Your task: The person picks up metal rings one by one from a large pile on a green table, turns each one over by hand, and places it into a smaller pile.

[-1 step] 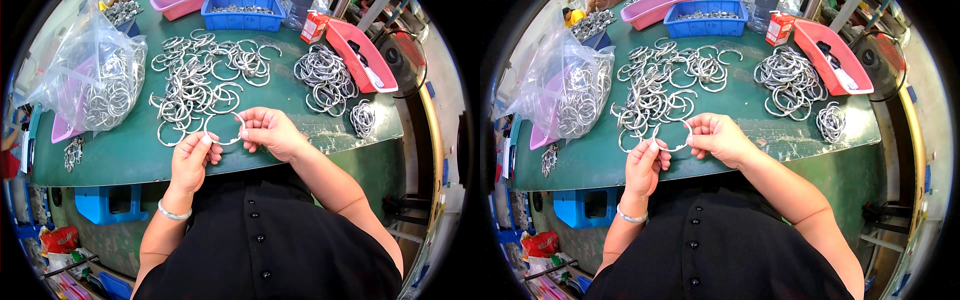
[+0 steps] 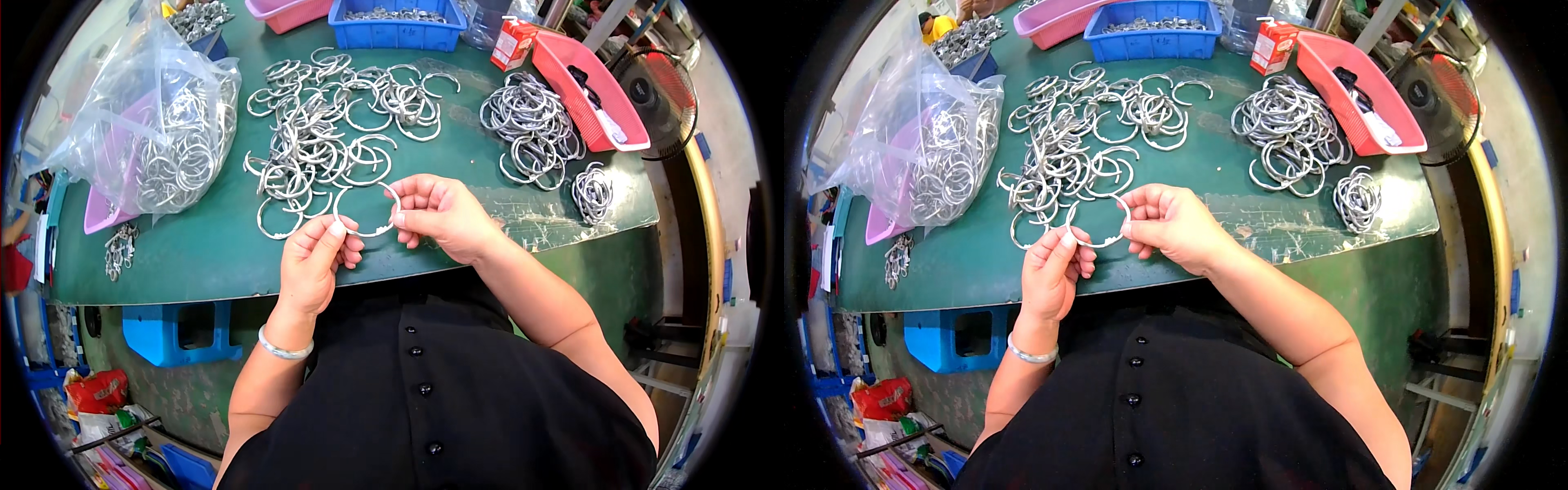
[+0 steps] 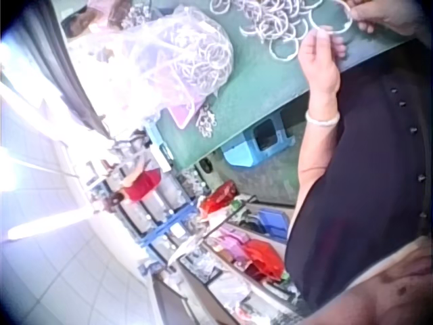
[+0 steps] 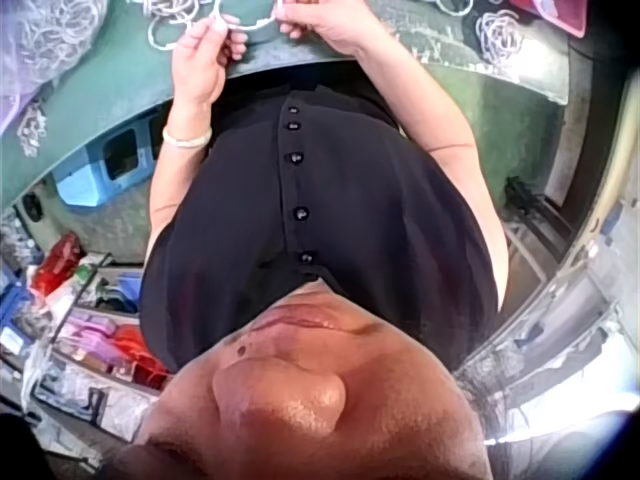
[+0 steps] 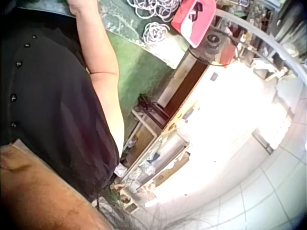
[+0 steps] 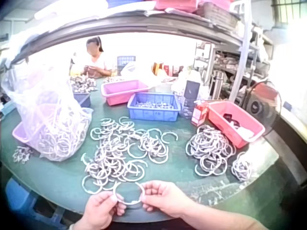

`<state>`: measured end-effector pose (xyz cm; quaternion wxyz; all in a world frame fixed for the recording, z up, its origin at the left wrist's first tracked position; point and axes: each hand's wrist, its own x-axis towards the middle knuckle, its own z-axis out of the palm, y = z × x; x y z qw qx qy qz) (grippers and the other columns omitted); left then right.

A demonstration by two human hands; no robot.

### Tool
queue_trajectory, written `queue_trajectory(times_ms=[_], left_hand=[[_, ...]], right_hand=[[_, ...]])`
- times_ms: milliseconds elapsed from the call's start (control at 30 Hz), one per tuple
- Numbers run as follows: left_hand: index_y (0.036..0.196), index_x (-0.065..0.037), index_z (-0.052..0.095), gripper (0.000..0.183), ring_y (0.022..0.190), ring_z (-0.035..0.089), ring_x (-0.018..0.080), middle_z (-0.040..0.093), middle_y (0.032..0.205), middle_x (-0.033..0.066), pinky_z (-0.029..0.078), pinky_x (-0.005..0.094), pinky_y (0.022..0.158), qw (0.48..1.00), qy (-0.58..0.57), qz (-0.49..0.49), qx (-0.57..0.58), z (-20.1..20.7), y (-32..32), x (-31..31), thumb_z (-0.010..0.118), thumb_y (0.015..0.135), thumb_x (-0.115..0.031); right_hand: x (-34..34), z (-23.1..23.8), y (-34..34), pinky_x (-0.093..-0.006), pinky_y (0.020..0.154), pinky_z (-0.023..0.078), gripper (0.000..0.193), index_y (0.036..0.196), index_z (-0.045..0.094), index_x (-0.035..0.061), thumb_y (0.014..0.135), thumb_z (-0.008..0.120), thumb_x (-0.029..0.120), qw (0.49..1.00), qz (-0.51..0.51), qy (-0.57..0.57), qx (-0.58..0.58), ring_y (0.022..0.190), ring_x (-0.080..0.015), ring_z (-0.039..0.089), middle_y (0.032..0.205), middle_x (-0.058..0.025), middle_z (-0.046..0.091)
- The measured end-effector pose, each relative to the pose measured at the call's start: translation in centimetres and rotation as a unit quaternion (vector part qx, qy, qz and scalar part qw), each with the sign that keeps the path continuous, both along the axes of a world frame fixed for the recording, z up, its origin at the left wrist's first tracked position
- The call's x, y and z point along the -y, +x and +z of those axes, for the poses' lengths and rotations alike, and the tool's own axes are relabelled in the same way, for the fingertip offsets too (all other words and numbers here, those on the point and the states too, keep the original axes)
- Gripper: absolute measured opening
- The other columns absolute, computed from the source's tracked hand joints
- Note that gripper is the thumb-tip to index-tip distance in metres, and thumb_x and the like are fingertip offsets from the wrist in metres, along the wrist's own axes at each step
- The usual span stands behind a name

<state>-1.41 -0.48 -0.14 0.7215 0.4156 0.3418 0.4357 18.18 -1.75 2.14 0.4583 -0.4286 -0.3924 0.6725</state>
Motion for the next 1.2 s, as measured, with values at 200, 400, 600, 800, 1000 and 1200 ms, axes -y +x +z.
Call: queue_trajectory(times_ms=[200, 400, 600, 800, 1000, 1200], left_hand=[[0.097, 0.000, 0.057, 0.019, 0.058, 0.052, 0.0100, 0.058, 0.070, 0.0044, 0.042, 0.0220, 0.054, 1.000, 0.000, 0.001, 0.005, -0.09, 0.06, 0.36, 0.046, 0.087, -0.013], [0.101, 0.001, 0.056, 0.021, 0.060, 0.052, 0.0101, 0.058, 0.072, 0.0052, 0.042, 0.0221, 0.055, 1.000, 0.011, -0.003, 0.006, -0.05, 0.04, 0.48, 0.046, 0.087, -0.012], [0.101, 0.001, 0.056, 0.021, 0.061, 0.052, 0.0103, 0.057, 0.073, 0.0056, 0.042, 0.0221, 0.056, 1.000, 0.022, -0.007, 0.009, -0.11, -0.01, 0.48, 0.045, 0.086, -0.011], [0.098, 0.000, 0.056, 0.019, 0.060, 0.051, 0.0095, 0.057, 0.072, 0.0053, 0.042, 0.0215, 0.055, 1.000, 0.022, -0.007, -0.006, 0.04, 0.03, 0.49, 0.047, 0.085, -0.010], [0.092, -0.002, 0.055, 0.012, 0.059, 0.051, 0.0085, 0.057, 0.071, 0.0043, 0.041, 0.0205, 0.055, 0.999, 0.023, -0.011, -0.032, -0.05, 0.06, 0.43, 0.052, 0.082, -0.008], [0.093, -0.001, 0.055, 0.013, 0.061, 0.052, 0.0070, 0.057, 0.072, 0.0031, 0.043, 0.0186, 0.057, 0.998, 0.052, 0.007, -0.039, -0.20, 0.11, 0.53, 0.054, 0.082, -0.007]], right_hand=[[0.71, -0.07, -0.29, -0.0203, 0.056, 0.046, 0.024, 0.099, 0.051, 0.0007, 0.076, 0.058, 0.002, 0.996, -0.028, 0.065, 0.055, 0.065, -0.0074, 0.055, 0.080, -0.0030, 0.056], [0.71, 0.37, -0.42, -0.0205, 0.053, 0.045, 0.024, 0.097, 0.050, -0.0003, 0.075, 0.059, 0.003, 0.998, -0.042, 0.023, 0.035, 0.061, -0.0077, 0.054, 0.074, -0.0014, 0.054], [0.48, -0.06, -0.02, -0.0211, 0.050, 0.046, 0.029, 0.102, 0.047, -0.0019, 0.076, 0.059, 0.003, 0.998, -0.032, -0.027, -0.037, 0.058, -0.0108, 0.056, 0.073, -0.0042, 0.056], [0.48, -0.26, 0.04, -0.0210, 0.050, 0.046, 0.028, 0.102, 0.047, -0.0013, 0.077, 0.058, 0.003, 0.998, -0.027, -0.029, -0.045, 0.059, -0.0109, 0.056, 0.075, -0.0046, 0.057], [0.71, 0.16, -0.38, -0.0209, 0.054, 0.045, 0.030, 0.102, 0.046, -0.0021, 0.076, 0.059, 0.004, 0.999, -0.042, 0.005, -0.013, 0.061, -0.0092, 0.055, 0.075, -0.0042, 0.057], [0.75, -0.27, -0.35, -0.0207, 0.061, 0.046, 0.026, 0.100, 0.048, -0.0001, 0.076, 0.056, -0.001, 0.995, -0.043, 0.088, 0.027, 0.069, -0.0075, 0.054, 0.081, -0.0033, 0.057]])
